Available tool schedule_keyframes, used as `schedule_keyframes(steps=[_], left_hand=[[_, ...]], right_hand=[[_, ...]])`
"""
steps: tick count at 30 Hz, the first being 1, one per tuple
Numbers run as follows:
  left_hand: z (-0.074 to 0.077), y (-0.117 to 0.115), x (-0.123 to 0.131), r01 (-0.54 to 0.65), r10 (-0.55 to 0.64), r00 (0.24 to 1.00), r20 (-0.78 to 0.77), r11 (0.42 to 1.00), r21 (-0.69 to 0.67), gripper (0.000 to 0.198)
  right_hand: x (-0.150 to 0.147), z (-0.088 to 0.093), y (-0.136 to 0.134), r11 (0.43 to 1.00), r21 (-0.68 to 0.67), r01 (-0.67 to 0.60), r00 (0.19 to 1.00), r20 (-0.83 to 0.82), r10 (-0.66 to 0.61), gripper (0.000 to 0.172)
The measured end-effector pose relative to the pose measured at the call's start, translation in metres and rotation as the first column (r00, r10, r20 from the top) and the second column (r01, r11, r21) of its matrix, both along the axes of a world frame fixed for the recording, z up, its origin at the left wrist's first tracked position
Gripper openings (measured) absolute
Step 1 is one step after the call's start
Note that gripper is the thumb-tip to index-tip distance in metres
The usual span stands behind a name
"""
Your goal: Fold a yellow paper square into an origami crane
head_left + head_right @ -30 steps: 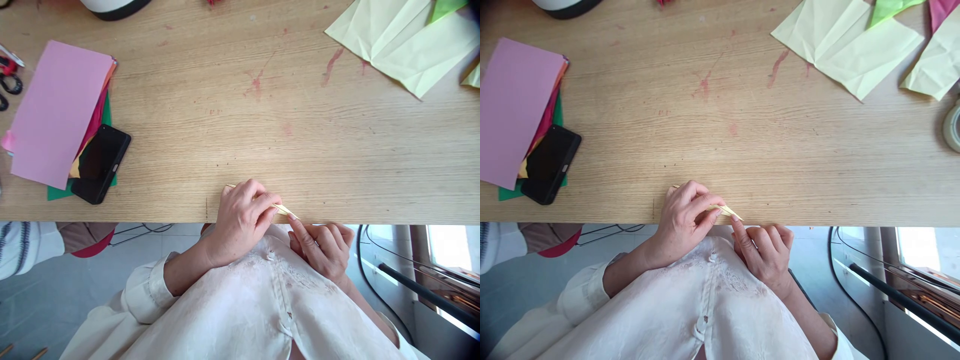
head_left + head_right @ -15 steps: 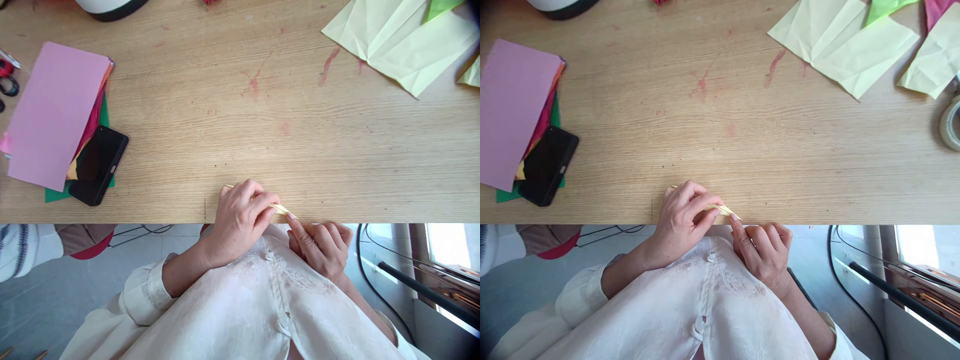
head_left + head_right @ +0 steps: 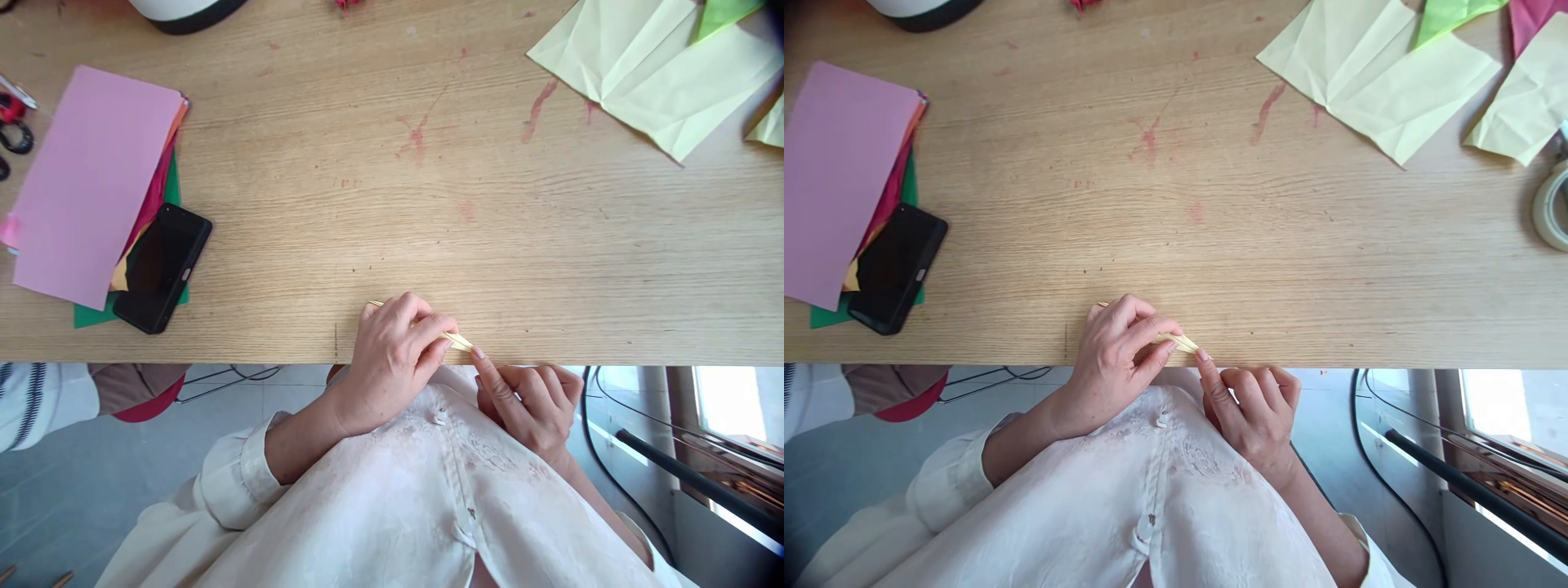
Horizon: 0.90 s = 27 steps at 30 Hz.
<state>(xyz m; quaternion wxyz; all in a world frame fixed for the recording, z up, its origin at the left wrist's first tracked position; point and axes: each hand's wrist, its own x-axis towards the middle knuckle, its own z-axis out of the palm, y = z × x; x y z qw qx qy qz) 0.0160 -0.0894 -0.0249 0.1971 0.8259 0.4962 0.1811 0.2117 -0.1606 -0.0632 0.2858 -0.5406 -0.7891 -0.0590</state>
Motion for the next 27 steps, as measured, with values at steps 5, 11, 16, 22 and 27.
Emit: schedule_keyframes(steps=[5,11,16,22,27], left_hand=[[0.0,0.0,0.0,0.003,-0.003,1.0,-0.005,1.0,0.004,0.011],[0.0,0.001,0.0,0.009,-0.009,1.0,0.003,1.0,-0.011,0.012],[0.0,0.001,0.0,0.015,-0.015,1.0,0.014,1.0,-0.003,0.011],[0.0,0.001,0.001,0.004,-0.005,1.0,0.007,1.0,0.004,0.011],[0.0,0.001,0.001,0.004,-0.004,1.0,0.0,1.0,-0.002,0.01]], right_hand=[[0.001,0.003,-0.001,0.999,-0.044,0.029,0.999,0.044,-0.027,0.075],[0.005,0.001,-0.004,0.993,-0.114,0.008,0.999,-0.047,-0.013,0.072],[0.013,-0.001,-0.006,0.999,-0.05,-0.022,0.991,-0.131,0.015,0.069],[0.013,-0.001,-0.006,0.979,-0.129,-0.157,0.984,-0.104,0.144,0.072],[0.011,0.001,-0.007,0.994,-0.075,-0.079,0.997,0.005,0.08,0.067]])
